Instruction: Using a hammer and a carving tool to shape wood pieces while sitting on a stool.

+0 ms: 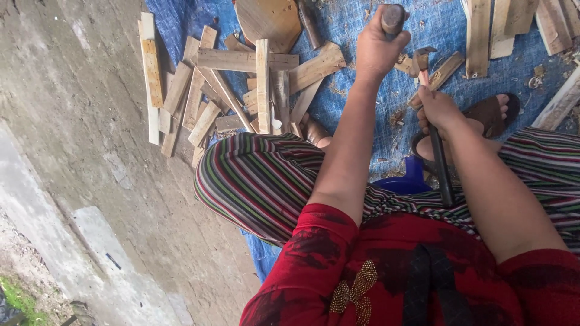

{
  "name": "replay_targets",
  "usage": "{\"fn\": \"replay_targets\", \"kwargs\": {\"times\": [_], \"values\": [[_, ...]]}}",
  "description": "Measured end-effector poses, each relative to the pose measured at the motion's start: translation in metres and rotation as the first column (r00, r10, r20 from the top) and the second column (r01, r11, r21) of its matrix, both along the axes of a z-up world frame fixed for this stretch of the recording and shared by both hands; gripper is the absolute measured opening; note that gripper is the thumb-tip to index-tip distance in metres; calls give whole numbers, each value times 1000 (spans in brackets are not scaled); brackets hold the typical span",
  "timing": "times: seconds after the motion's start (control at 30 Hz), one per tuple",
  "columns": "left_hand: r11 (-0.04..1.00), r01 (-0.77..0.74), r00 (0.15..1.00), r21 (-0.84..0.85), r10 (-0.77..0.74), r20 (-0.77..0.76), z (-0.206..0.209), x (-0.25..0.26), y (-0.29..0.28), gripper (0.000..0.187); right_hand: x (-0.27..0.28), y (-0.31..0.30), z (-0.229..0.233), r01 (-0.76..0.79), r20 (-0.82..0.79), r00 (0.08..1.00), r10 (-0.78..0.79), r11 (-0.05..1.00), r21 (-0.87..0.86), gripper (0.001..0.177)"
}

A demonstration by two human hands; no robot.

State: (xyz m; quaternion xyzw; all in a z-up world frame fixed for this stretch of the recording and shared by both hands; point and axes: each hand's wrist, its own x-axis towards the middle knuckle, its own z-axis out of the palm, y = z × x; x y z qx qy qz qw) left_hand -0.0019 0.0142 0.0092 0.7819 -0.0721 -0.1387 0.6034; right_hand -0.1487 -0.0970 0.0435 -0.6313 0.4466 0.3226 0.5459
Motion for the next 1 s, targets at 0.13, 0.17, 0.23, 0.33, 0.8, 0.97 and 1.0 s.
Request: {"fn": "replay_targets", "kwargs": {"times": [0.13, 0.17, 0.23, 0.33, 0.8, 0.97, 1.0], "values": [[999, 9, 999, 48, -10, 36, -13, -2, -1, 28, -3, -2, -11, -2, 40, 999, 2, 1000, 7, 47], [999, 10, 999, 48, -12, 36, -14, -2, -1, 28, -4, -2, -12, -1, 39, 999, 0, 1000, 8, 47], [998, 21, 998, 66, -25, 62, -18, -3, -1, 30, -4, -3, -13, 4, 29, 1000, -4, 1000, 14, 48], [996, 37, 996, 79, -43, 72, -15, -4, -1, 29, -3, -2, -8, 4, 27, 1000, -5, 1000, 13, 46], [983, 180, 981, -34, -176, 86, -21, -4, 4, 32, 3, 1, 17, 57, 19, 998, -57, 998, 23, 46], [970, 175, 984, -171, -170, 43, -26, -3, 4, 33, 19, 2, 116, -52, 123, 991, 62, 995, -80, 68], [978, 168, 986, -123, -165, 36, -26, -3, 3, 33, 15, -4, 121, -21, 314, 948, 50, 995, -96, 56]]}}
